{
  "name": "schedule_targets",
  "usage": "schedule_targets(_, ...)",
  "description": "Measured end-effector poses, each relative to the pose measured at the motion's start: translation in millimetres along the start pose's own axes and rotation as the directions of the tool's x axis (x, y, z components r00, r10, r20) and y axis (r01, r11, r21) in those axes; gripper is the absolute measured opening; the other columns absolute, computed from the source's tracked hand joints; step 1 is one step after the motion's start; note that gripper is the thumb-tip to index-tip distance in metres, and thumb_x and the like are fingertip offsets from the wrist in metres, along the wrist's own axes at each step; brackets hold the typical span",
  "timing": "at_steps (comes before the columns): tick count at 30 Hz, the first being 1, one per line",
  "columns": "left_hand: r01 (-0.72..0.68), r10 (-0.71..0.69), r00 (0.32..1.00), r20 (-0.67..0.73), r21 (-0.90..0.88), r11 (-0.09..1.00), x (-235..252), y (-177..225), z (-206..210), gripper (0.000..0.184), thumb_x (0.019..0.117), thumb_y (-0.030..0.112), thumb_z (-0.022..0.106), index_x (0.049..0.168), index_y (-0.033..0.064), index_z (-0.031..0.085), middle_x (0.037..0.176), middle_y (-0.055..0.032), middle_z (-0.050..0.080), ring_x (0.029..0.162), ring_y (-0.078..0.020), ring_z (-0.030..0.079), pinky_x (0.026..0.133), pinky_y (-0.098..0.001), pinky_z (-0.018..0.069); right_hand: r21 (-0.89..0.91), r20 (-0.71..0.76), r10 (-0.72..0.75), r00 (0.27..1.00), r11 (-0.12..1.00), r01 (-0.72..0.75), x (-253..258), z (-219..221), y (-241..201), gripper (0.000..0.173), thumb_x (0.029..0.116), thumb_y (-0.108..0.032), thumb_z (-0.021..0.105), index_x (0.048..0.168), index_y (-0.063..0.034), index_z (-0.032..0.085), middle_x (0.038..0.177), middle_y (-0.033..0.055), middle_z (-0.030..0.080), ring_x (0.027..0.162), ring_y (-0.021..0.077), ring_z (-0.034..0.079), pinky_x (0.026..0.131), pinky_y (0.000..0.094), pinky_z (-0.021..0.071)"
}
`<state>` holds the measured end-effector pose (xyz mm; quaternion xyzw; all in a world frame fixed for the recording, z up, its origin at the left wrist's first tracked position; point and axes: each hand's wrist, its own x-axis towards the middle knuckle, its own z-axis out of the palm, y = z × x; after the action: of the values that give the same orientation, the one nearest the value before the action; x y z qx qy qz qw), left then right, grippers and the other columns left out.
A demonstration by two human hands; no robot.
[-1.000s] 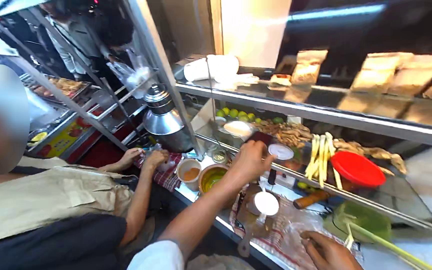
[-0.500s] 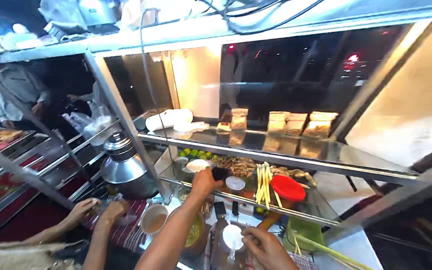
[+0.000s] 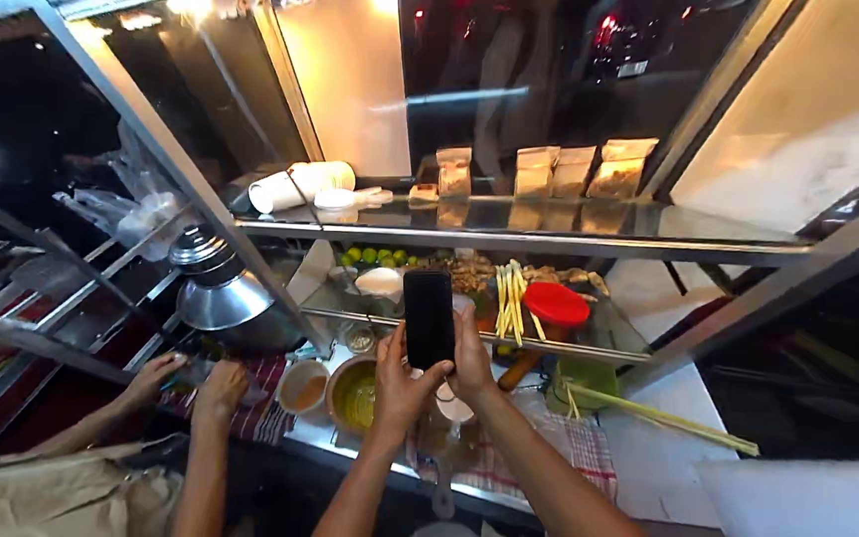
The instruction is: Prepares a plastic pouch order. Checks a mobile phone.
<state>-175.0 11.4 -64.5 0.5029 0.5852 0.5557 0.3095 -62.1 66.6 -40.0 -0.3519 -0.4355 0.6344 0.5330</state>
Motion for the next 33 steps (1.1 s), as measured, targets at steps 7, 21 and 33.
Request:
schedule_targets(7, 0.191, -0.188, 0.98, 0.065, -0.57, 0.799, -4, 11, 0, 0.061, 0.1127, 0.041, 0.015, 0.14, -0.0021, 0.049, 0.123, -0.0162, 0.066, 0.114, -0.0201, 0.066, 0.101, -0.0403, 0.0546, -0.082, -0.019, 0.005, 1.0, 0.997, -0.006, -3, 7, 6, 0.076, 0.1101, -0.052, 0.008, 0.141, -0.0017, 0.056, 0.128, 0.0158, 0.068, 0.12, 0.0207, 0.065, 0.105, 0.0419, 0.0526)
schedule_targets(21, 0.386, -0.063, 0.922, 0.381, -0.902, 0.193, 10, 13, -22, 0.069, 0.1026, 0.059, 0.022, 0.134, 0.0072, 0.053, 0.12, -0.026, 0.067, 0.108, -0.04, 0.068, 0.092, -0.0548, 0.0574, -0.215, 0.363, -0.135, 0.922, 0.951, 0.223, 0, -34, 8, 0.057, 0.1104, -0.042, 0.027, 0.147, -0.006, 0.051, 0.132, 0.0087, 0.064, 0.112, 0.0132, 0.064, 0.097, 0.0299, 0.053)
schedule_targets(33, 0.335, 0.003, 0.937, 0.35, -0.9, 0.278, 4, -3, -13, 0.062, 0.0984, 0.066, 0.038, 0.132, 0.0189, 0.061, 0.12, -0.0131, 0.069, 0.106, -0.0255, 0.07, 0.088, -0.0459, 0.0595, -0.427, 0.522, -0.028, 0.853, 0.857, 0.29, -11, -30, -8, 0.086, 0.0812, -0.013, 0.068, 0.159, -0.0147, 0.031, 0.135, 0.0124, 0.057, 0.108, 0.0192, 0.067, 0.088, 0.0386, 0.0606)
